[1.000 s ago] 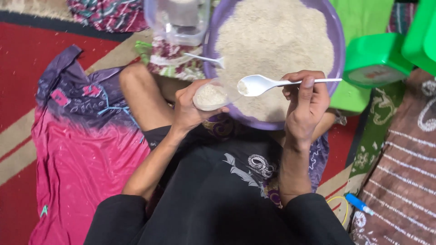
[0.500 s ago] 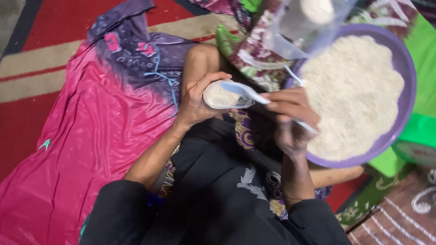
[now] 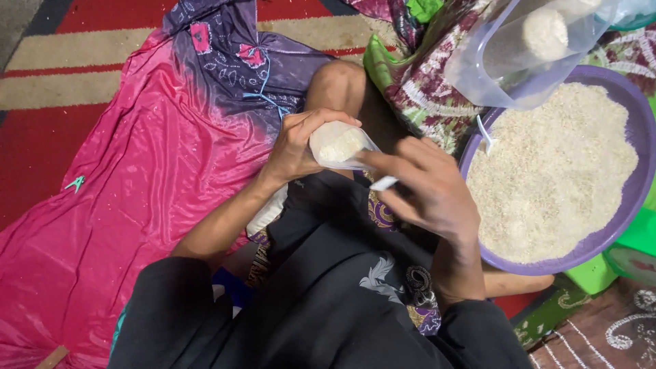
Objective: Scooping rice from a large basin into small plastic bags using a spoon and tying them closed.
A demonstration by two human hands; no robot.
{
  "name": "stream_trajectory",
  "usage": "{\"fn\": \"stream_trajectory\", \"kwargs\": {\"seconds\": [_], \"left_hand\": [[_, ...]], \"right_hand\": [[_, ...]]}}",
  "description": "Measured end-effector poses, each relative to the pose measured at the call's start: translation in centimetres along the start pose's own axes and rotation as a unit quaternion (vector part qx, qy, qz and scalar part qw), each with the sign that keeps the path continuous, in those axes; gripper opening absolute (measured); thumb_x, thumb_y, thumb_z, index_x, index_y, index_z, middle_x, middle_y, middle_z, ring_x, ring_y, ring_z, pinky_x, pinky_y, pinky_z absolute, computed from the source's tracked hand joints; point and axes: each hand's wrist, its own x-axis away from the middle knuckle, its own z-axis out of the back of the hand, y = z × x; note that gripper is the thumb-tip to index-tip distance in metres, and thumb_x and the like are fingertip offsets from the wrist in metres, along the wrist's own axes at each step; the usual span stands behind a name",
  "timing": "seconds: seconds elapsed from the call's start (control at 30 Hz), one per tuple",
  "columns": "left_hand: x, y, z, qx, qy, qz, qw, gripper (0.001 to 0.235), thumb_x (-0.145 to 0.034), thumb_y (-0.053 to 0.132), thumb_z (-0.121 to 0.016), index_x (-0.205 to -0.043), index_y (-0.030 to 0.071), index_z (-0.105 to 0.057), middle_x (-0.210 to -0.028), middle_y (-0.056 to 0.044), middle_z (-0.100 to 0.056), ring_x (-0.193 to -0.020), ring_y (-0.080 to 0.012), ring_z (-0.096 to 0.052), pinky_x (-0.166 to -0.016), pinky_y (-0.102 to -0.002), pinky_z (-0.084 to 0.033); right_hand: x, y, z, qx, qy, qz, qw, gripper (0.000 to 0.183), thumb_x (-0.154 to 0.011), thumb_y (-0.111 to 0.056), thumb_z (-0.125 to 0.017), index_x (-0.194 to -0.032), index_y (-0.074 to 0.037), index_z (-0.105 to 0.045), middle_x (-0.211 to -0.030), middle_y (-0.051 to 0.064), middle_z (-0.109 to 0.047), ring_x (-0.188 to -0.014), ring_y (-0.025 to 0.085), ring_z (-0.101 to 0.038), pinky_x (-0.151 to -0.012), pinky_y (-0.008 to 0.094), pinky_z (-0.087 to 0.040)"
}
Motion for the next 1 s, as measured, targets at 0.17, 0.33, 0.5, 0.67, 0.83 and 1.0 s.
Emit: {"fn": "stream_trajectory", "kwargs": {"seconds": [0.17, 0.33, 0.5, 0.67, 0.83, 1.0], "left_hand": [[0.5, 0.1, 0.6, 0.004, -0.006, 0.001, 1.000, 0.048, -0.082, 0.022, -0.090, -0.119, 0.004, -0.067, -0.109, -0.012, -0.075, -0.098, -0.0337, -0.075, -0.089, -0.044, -0.058], [1.2, 0.4, 1.7, 0.005, -0.008, 0.002, 1.000, 0.047, -0.082, 0.022, -0.089, -0.119, 0.002, -0.067, -0.109, -0.015, -0.075, -0.098, -0.0365, -0.074, -0.089, -0.047, -0.058], [3.0, 0.3, 2.5, -0.015, -0.017, 0.041, 0.999, 0.049, -0.082, 0.015, -0.089, -0.124, 0.003, -0.066, -0.114, -0.016, -0.072, -0.104, -0.0382, -0.072, -0.093, -0.048, -0.055], [3.0, 1.0, 2.9, -0.059, 0.015, 0.019, 0.998, 0.047, -0.087, 0.021, -0.087, -0.125, 0.003, -0.066, -0.115, -0.014, -0.072, -0.104, -0.0346, -0.072, -0.092, -0.045, -0.056], [2.8, 1.6, 2.8, -0.098, 0.040, -0.033, 0.994, 0.043, -0.085, 0.019, -0.088, -0.119, 0.002, -0.068, -0.111, -0.012, -0.073, -0.101, -0.0329, -0.073, -0.090, -0.042, -0.057], [2.4, 2.7, 3.2, -0.134, 0.047, -0.034, 0.989, 0.040, -0.085, 0.018, -0.088, -0.118, 0.004, -0.071, -0.120, -0.011, -0.071, -0.106, -0.0314, -0.072, -0.092, -0.044, -0.058]], "right_hand": [[-1.5, -0.7, 0.1, 0.074, -0.048, -0.019, 0.996, 0.018, -0.096, -0.009, -0.065, -0.108, 0.001, -0.073, -0.085, 0.018, -0.064, -0.066, 0.032, -0.058, -0.063, 0.041, -0.047], [-3.1, -0.9, 0.0, 0.167, -0.111, -0.036, 0.979, 0.013, -0.085, 0.011, -0.073, -0.095, 0.002, -0.075, -0.097, 0.020, -0.069, -0.068, 0.029, -0.063, -0.064, 0.039, -0.051], [-3.8, -0.7, -0.2, 0.118, -0.132, -0.022, 0.984, 0.016, -0.083, 0.011, -0.077, -0.087, -0.003, -0.070, -0.100, 0.013, -0.072, -0.076, 0.030, -0.067, -0.067, 0.037, -0.050], [-2.3, 2.0, -1.3, -0.014, -0.079, -0.031, 0.996, 0.031, -0.088, 0.004, -0.078, -0.115, 0.002, -0.064, -0.103, 0.021, -0.070, -0.069, 0.030, -0.065, -0.059, 0.041, -0.055], [-0.8, 5.7, -4.0, -0.032, -0.082, -0.061, 0.994, 0.079, -0.081, -0.012, -0.089, -0.144, 0.009, -0.047, -0.120, 0.030, -0.065, -0.102, 0.045, -0.067, -0.080, 0.056, -0.059], [-0.7, 6.2, -6.8, -0.053, -0.038, -0.059, 0.996, 0.042, -0.086, -0.016, -0.085, -0.122, 0.002, -0.072, -0.106, 0.018, -0.074, -0.082, 0.035, -0.073, -0.068, 0.046, -0.060]]}}
